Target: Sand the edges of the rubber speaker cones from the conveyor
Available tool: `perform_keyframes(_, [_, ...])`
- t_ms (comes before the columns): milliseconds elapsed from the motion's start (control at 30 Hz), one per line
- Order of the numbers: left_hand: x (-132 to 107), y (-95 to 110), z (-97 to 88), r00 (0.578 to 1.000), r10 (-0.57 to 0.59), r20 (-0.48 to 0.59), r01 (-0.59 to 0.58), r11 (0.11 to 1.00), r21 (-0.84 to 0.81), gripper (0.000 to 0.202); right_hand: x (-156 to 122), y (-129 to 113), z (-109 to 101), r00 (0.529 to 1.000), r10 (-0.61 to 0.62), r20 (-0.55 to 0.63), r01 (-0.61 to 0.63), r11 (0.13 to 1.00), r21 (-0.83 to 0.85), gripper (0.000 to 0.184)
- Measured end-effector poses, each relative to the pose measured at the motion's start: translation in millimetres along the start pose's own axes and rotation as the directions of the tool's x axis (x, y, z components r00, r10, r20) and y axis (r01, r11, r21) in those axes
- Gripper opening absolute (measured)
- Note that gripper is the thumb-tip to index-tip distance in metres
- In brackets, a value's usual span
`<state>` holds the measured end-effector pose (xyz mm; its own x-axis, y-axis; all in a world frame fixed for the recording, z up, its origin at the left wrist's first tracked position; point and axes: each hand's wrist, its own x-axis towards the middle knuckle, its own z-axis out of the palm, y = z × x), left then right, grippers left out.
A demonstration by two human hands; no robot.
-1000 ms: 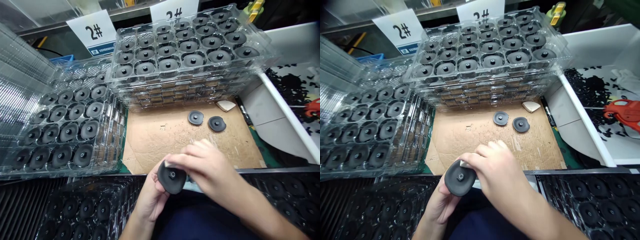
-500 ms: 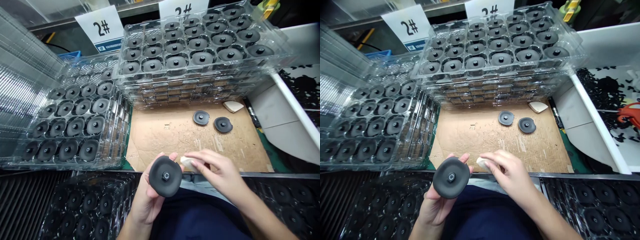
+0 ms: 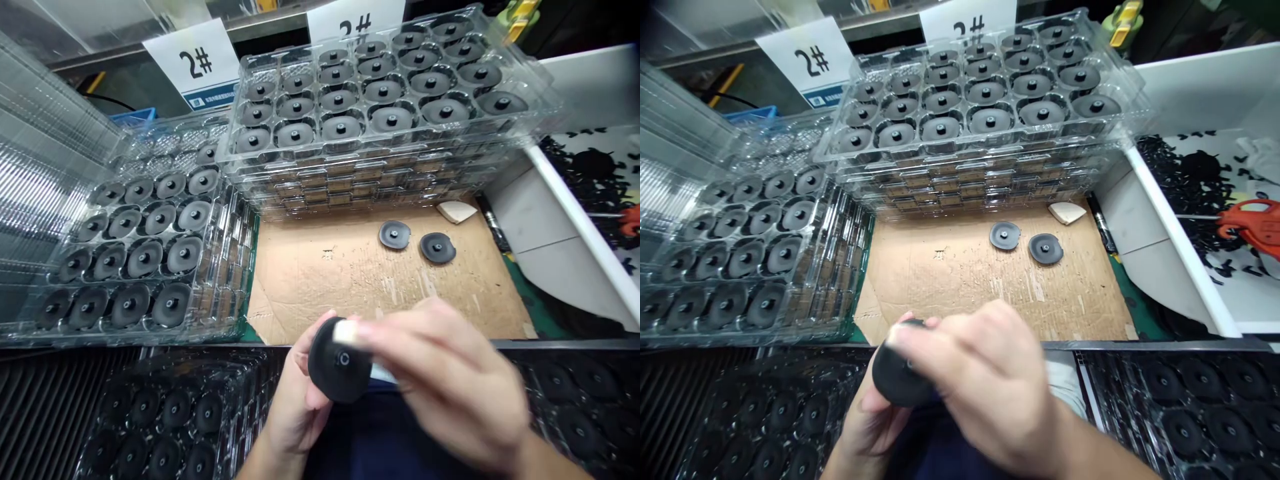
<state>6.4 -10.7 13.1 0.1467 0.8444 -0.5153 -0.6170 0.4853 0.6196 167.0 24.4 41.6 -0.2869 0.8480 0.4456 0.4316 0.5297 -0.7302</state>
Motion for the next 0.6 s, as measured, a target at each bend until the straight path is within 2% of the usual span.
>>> perform_keyframes(33, [0.9, -2.4, -1.9, 1.0, 0.011, -0.019, -0.011, 1.0, 0.007, 0.071, 4.7, -0.8, 1.3, 0.997, -0.07, 0.04, 0.07, 0.998, 0.0, 0.028])
perform_keyframes(67, [1.9, -4.1, -4.0, 0.999, 0.021, -0.04, -0.02, 1.0, 0.008, 0.071, 8.1, 2.3, 3.2, 0.993, -0.083, 0.088, 0.082, 0.997, 0.008, 0.024])
perform_keyframes(133, [3.8, -5.2, -8.1, 0.995, 0.038, -0.088, -0.038, 0.999, -0.005, 0.068, 10.2, 19.4, 8.5, 0.985, 0.056, 0.163, -0.061, 0.998, 0.024, 0.021])
perform_keyframes(233, [5.5, -2.1, -11.4, 0.996, 0.028, -0.08, -0.033, 0.997, -0.064, 0.063, -0.6, 60.7, 22.9, 0.928, 0.324, 0.186, -0.335, 0.942, 0.032, 0.022])
perform_keyframes(300, [6.4, 0.1, -11.5, 1.0, -0.013, -0.025, 0.01, 0.995, -0.097, 0.06, -13.1, 85.5, 35.7, 0.904, 0.387, 0.181, -0.398, 0.917, 0.028, 0.022])
perform_keyframes(367, [7.6, 1.0, -11.0, 0.998, -0.059, 0.035, 0.063, 0.991, -0.115, 0.059, -23.1, 98.3, 44.7, 0.903, 0.401, 0.155, -0.407, 0.913, 0.008, 0.025])
perform_keyframes(433, [8.8, 0.7, -11.0, 0.993, -0.092, 0.077, 0.101, 0.988, -0.118, 0.059, -26.7, 95.5, 43.6, 0.906, 0.411, 0.105, -0.414, 0.91, 0.003, 0.029])
perform_keyframes(500, [10.4, -0.4, -12.5, 0.987, -0.133, 0.087, 0.142, 0.983, -0.117, 0.054, -24.0, 79.5, 32.3, 0.921, 0.381, 0.086, -0.384, 0.923, 0.022, 0.03])
perform_keyframes(533, [11.5, -1.2, -13.9, 0.983, -0.164, 0.085, 0.172, 0.979, -0.109, 0.052, -21.5, 68.8, 24.7, 0.937, 0.327, 0.123, -0.334, 0.942, 0.043, 0.035])
perform_keyframes(600, [15.2, -4.2, -17.4, 0.964, -0.254, 0.084, 0.26, 0.963, -0.072, 0.049, -17.7, 48.5, 10.8, 0.952, 0.159, 0.26, -0.191, 0.976, 0.104, 0.063])
